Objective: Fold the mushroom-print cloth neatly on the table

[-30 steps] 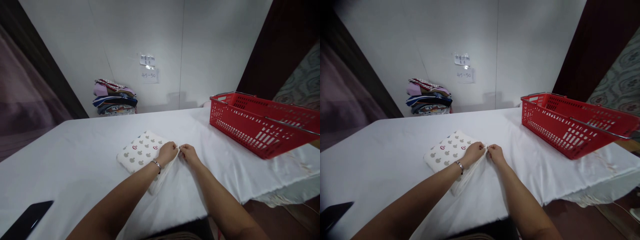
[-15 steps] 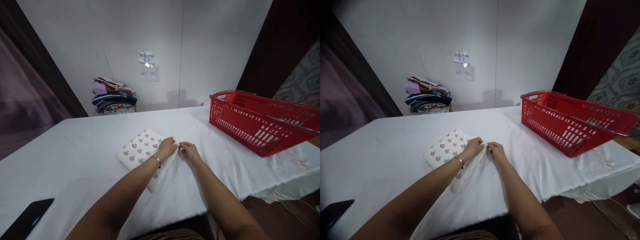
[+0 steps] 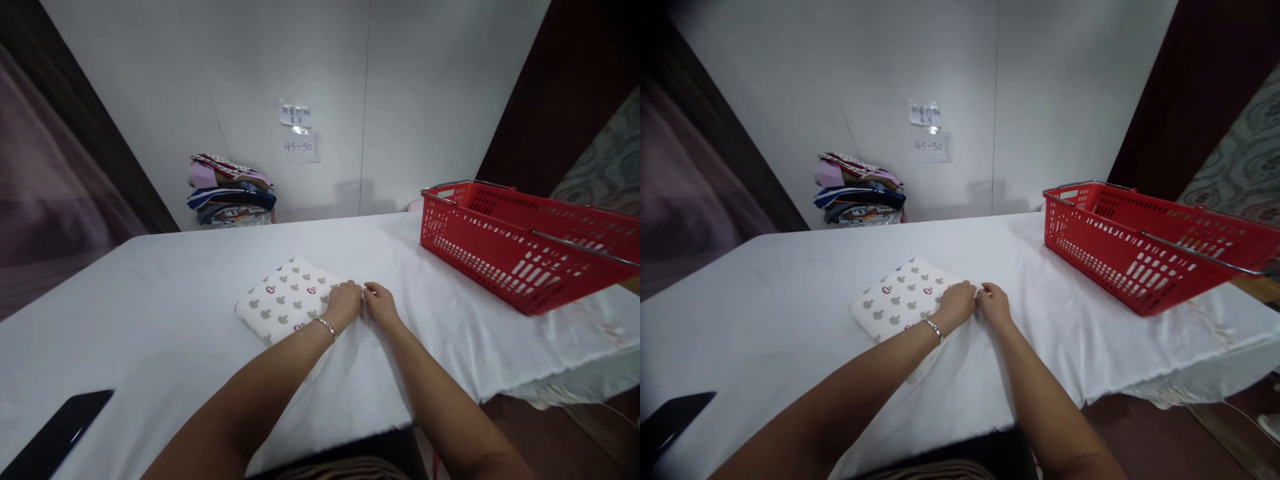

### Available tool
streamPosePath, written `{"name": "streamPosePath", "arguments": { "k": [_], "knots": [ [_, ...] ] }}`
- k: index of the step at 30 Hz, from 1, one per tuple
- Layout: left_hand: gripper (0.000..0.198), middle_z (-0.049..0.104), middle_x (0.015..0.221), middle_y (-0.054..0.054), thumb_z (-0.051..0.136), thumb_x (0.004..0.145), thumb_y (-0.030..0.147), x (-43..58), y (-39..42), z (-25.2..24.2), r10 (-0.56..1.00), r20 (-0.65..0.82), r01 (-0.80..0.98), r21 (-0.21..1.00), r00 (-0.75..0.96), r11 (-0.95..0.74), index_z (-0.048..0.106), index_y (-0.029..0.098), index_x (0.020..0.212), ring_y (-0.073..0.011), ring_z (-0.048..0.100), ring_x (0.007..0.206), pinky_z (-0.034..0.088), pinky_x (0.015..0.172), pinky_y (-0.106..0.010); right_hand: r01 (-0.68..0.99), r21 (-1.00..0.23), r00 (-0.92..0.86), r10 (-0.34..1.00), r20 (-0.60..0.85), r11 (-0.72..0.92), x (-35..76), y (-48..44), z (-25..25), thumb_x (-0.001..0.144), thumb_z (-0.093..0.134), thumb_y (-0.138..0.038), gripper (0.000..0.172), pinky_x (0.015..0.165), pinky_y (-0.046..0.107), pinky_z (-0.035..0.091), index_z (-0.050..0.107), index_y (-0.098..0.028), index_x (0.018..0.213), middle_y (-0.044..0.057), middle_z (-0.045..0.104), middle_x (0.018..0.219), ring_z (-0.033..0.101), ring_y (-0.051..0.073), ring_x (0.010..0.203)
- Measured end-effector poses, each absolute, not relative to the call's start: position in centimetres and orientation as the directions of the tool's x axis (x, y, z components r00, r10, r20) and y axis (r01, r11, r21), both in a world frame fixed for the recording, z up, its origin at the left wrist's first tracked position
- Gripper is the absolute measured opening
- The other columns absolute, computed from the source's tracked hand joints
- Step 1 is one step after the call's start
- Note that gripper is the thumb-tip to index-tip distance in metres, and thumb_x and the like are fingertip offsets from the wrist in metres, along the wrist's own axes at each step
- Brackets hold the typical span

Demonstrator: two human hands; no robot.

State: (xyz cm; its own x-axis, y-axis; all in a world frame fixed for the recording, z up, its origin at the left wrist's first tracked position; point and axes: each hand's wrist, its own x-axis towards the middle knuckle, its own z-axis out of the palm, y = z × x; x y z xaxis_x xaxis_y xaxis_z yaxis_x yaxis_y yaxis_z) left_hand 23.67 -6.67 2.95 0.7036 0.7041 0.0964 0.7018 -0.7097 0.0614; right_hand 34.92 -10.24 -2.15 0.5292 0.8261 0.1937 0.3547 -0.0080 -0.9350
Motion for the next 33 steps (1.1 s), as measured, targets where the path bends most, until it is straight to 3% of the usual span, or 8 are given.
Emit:
{"name": "streamPosePath", "arguments": {
  "k": [4,9,14,18,21,24,28,33],
  "knots": [
    [0.023,0.058,0.095,-0.011,0.042,0.083,0.013,23.3,-7.6,3.3,0.715,0.08,0.711,0.079,0.695,-0.699,0.059,0.013,0.098,-0.0233,0.056,0.091,0.045,0.075,-0.033,0.502,-0.846,0.391,0.825,0.408,0.181,34.7,-10.6,-2.2,0.076,0.045,-0.029,0.028,0.076,0.031,0.046,0.066,-0.018,0.093,0.007,0.065,0.094,0.059,0.018,0.084],
    [0.024,0.058,0.102,-0.012,0.05,0.081,0.022,20.2,-10.0,3.3,0.606,0.099,0.598,0.1,0.789,-0.795,0.059,0.012,0.101,-0.0243,0.052,0.099,0.043,0.084,-0.034,0.55,-0.809,0.228,0.894,0.386,0.209,34.7,-11.3,-2.6,0.077,0.046,-0.029,0.028,0.072,0.033,0.048,0.066,-0.018,0.093,0.006,0.066,0.092,0.059,0.02,0.085],
    [0.028,0.057,0.112,-0.008,0.059,0.078,0.035,15.4,-11.4,3.7,0.428,0.153,0.376,0.281,0.891,-0.883,0.059,0.02,0.101,-0.0238,0.049,0.107,0.037,0.095,-0.036,0.736,-0.627,0.19,0.81,0.555,0.257,33.8,-12.2,-1.8,0.081,0.046,-0.03,0.027,0.082,0.041,0.047,0.066,-0.019,0.095,0.008,0.066,0.095,0.057,0.023,0.093],
    [0.029,0.056,0.12,-0.004,0.05,0.085,0.033,11.7,-8.6,4.3,0.582,0.173,0.504,0.348,0.794,-0.791,0.055,0.026,0.112,-0.022,0.045,0.116,0.029,0.102,-0.039,0.777,-0.456,-0.01,0.733,0.68,0.434,30.9,-13.0,-0.9,0.086,0.045,-0.029,0.029,0.095,0.045,0.04,0.064,-0.021,0.106,0.009,0.064,0.107,0.053,0.024,0.109],
    [0.038,0.042,0.138,-0.007,0.046,0.087,0.04,8.6,-4.7,3.8,0.801,0.186,0.758,0.26,0.569,-0.599,0.049,0.023,0.122,-0.0234,0.028,0.131,0.014,0.109,-0.044,0.78,-0.389,-0.237,0.806,0.542,0.491,28.5,-13.5,-0.8,0.089,0.042,-0.035,0.038,0.104,0.05,0.029,0.055,-0.024,0.123,0.007,0.057,0.124,0.042,0.025,0.123],
    [0.05,0.031,0.145,-0.007,0.037,0.088,0.048,6.1,-1.8,2.4,0.912,0.104,0.886,0.218,0.397,-0.41,0.041,0.022,0.13,-0.0247,0.02,0.135,0.011,0.109,-0.047,0.821,-0.328,-0.372,0.874,0.312,0.467,27.0,-13.8,-1.0,0.09,0.039,-0.043,0.047,0.107,0.054,0.018,0.041,-0.028,0.134,0.005,0.044,0.137,0.03,0.026,0.132],
    [0.056,0.025,0.147,-0.008,0.032,0.087,0.052,5.1,-0.6,1.1,0.909,0.092,0.885,0.21,0.406,-0.416,0.038,0.02,0.133,-0.024,0.017,0.136,0.01,0.109,-0.047,0.856,-0.285,-0.378,0.898,0.224,0.431,26.7,-14.0,-1.2,0.091,0.036,-0.045,0.05,0.108,0.053,0.015,0.034,-0.028,0.138,0.004,0.034,0.143,0.022,0.025,0.135],
    [0.046,0.034,0.143,-0.006,0.035,0.088,0.05,4.4,-0.2,1.5,0.911,0.144,0.866,0.282,0.387,-0.412,0.048,0.022,0.122,-0.0232,0.024,0.133,0.017,0.107,-0.043,0.851,-0.308,-0.374,0.903,0.211,0.424,26.7,-14.1,-0.2,0.09,0.038,-0.044,0.049,0.107,0.055,0.016,0.039,-0.027,0.135,0.006,0.037,0.141,0.024,0.026,0.134]
  ]
}}
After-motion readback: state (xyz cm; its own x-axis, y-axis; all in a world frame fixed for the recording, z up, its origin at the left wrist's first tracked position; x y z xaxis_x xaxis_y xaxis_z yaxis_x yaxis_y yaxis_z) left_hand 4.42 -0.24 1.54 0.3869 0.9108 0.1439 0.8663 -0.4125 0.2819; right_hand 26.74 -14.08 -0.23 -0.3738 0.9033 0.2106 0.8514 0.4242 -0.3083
